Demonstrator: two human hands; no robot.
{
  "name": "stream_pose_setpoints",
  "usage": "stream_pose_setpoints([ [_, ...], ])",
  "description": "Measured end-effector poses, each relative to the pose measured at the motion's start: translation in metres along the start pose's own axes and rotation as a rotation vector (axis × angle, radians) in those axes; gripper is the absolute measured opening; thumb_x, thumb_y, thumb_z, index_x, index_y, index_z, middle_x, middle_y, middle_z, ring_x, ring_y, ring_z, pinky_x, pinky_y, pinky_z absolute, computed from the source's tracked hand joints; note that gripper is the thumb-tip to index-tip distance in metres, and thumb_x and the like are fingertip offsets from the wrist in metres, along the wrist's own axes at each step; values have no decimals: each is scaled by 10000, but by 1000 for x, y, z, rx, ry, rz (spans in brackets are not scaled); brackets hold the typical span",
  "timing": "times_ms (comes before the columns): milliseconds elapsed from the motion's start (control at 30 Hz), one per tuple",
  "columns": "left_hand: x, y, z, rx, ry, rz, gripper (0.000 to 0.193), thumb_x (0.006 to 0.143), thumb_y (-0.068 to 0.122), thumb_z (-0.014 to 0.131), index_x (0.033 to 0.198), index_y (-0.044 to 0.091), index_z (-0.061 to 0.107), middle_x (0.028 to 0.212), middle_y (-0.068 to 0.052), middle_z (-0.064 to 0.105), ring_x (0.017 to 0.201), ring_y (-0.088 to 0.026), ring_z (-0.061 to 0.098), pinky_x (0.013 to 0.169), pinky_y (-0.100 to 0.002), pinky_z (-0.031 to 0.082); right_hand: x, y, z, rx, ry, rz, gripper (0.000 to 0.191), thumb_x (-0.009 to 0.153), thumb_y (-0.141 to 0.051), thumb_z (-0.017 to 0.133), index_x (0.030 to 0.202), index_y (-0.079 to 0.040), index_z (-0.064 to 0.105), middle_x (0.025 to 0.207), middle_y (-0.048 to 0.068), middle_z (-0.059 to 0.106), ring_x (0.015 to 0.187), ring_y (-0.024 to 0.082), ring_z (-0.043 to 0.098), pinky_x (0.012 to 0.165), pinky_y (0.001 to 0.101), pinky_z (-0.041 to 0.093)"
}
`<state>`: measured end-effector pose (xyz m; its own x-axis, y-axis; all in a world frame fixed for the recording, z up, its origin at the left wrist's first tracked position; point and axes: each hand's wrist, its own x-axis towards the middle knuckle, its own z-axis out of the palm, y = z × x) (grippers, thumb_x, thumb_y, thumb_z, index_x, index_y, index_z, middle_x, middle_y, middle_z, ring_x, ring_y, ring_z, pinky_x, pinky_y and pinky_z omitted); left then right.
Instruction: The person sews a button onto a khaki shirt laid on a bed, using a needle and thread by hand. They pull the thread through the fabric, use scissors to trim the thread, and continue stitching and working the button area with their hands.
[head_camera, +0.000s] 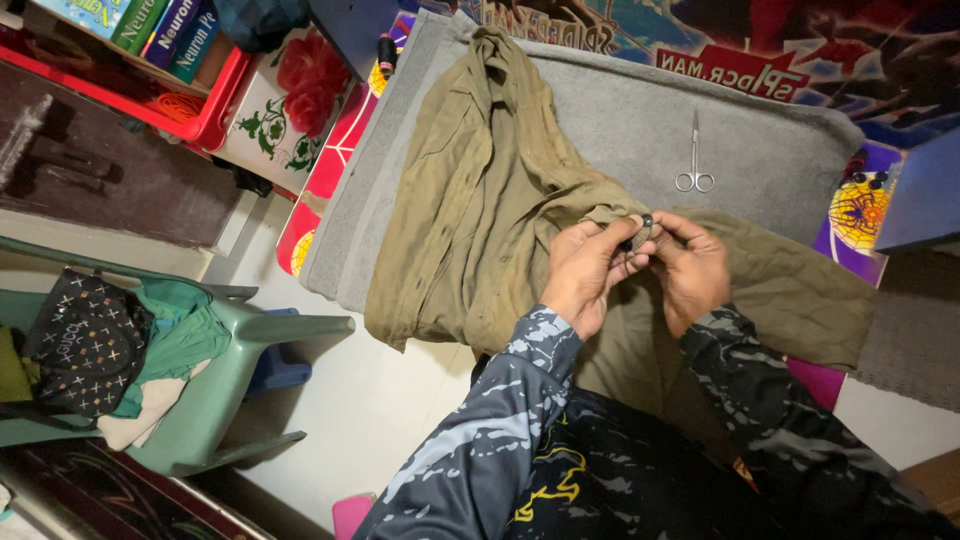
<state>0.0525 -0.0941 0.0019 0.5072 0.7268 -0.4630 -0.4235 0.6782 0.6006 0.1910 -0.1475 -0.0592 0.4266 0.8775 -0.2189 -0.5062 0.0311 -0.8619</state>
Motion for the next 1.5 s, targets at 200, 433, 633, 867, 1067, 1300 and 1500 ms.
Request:
stream_pose_setpoints([
  [200, -1, 1, 0, -59, -31, -19, 193, 955, 128, 690, 1027, -50, 702, 922, -98, 746, 777, -135, 698, 702, -265, 574, -3, -6, 4, -202, 7, -186, 148, 1001, -11, 711, 1138, 45, 722, 1014, 41, 705, 869, 87, 651, 777, 233, 544],
  [433, -2, 2, -3, -25, -12, -9, 180, 959, 118, 689, 1028, -49, 698, 927, -106, 748, 766, -132, 691, 693, -257, 569, -8, -13, 10, -186, 3, -151, 129, 995, -19, 708, 1110, 40, 717, 993, 52, 726, 857, 88, 666, 773, 222, 547],
  [633, 1, 1, -2, 17, 10, -14, 179, 951, 116, 691, 1022, -48, 705, 933, -102, 750, 764, -134, 699, 684, -259, 572, -7, -14, 9, -69, -44, -134, 180, 1007, -31, 694, 1160, 6, 607, 993, 59, 703, 858, 101, 675, 760, 236, 562],
  [867, 6, 5, -6, 31, 10, 0, 162, 947, 130, 697, 997, -25, 694, 912, -97, 744, 758, -134, 702, 681, -261, 575, -7, -8, 9, 1, -113, -39, 152, 1067, -56, 635, 1201, 5, 595, 1019, 49, 676, 887, 102, 654, 810, 249, 564],
  [1067, 9, 12, -6, 98, 22, 18, 171, 929, 125, 727, 994, -23, 672, 878, -72, 706, 744, -133, 694, 673, -264, 574, -7, -4, 1, -76, -103, 18, 176, 1017, -38, 621, 1185, 11, 597, 1005, 55, 691, 879, 119, 683, 830, 264, 568],
  [1300, 4, 14, -2, 168, 32, 26, 162, 904, 94, 729, 981, -37, 670, 868, -94, 715, 717, -141, 699, 649, -266, 563, -5, -3, 11, -109, -109, -47, 153, 1055, -38, 613, 1196, 21, 621, 1000, 54, 687, 859, 92, 648, 807, 232, 537],
  [1500, 7, 15, -6, 191, 65, 14, 164, 883, 103, 734, 971, -20, 669, 864, -83, 717, 715, -140, 704, 641, -264, 568, -6, -17, 25, 3, -78, -17, 279, 977, -10, 608, 1243, -52, 534, 1000, 42, 696, 834, 103, 665, 763, 251, 555],
])
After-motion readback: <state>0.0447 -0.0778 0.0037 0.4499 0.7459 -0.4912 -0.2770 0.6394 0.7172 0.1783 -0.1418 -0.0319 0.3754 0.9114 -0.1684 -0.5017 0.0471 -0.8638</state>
